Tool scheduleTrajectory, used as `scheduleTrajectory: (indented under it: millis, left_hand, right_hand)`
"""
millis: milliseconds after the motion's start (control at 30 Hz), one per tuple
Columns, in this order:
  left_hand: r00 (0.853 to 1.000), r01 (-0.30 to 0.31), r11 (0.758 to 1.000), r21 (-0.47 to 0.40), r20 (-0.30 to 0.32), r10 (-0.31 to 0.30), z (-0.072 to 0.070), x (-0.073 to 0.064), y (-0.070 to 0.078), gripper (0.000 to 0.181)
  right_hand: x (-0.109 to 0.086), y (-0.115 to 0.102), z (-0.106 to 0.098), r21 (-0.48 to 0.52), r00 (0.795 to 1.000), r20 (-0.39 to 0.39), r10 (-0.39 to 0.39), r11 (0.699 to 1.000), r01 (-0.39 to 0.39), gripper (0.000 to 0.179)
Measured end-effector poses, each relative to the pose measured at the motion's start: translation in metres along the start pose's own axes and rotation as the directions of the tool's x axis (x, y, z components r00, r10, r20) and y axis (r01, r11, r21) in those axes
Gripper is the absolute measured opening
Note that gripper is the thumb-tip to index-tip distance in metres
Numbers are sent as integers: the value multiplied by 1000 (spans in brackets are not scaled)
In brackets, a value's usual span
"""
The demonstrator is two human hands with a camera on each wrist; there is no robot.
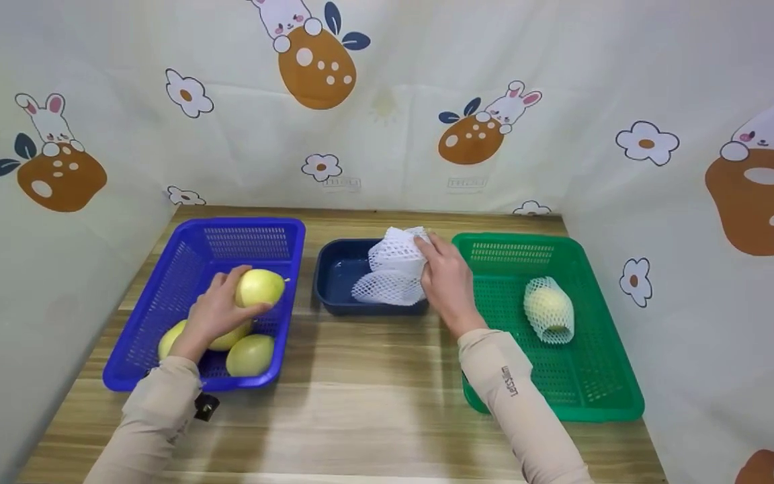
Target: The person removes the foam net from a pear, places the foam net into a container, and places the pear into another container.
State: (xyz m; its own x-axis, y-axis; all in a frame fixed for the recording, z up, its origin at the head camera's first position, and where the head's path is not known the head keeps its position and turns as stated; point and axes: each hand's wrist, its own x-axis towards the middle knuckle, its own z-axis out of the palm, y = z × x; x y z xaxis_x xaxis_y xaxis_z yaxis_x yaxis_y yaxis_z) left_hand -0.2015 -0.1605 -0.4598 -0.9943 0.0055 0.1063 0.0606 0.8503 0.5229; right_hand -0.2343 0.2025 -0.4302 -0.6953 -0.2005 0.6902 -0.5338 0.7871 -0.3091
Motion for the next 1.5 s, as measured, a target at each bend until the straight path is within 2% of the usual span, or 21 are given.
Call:
scheduleTrajectory:
  millis: [267, 633, 933, 1200, 1500]
  left_hand:
    - [994, 76, 996, 37, 82, -79, 0, 6, -24, 76]
    - [989, 89, 994, 70, 109, -96, 3, 6, -34, 77]
    - [984, 98, 992, 77, 140, -108, 8, 6, -35, 77]
    - [981, 95, 992, 88, 160, -108, 10, 8, -30, 77]
    - [984, 57, 989, 133, 158, -78, 21, 10, -22, 79]
  right_hand:
    - [10, 7, 5, -18, 997, -37, 64, 998, -64, 40]
    - [28, 10, 9, -53, 992, -34, 120, 991, -122, 39]
    - [34, 12, 21, -61, 995, -62, 77, 995, -81, 40]
    - [33, 17, 34, -75, 992, -71, 106, 991, -111, 40]
    - [32, 13, 54, -78, 990, -62, 123, 989, -128, 40]
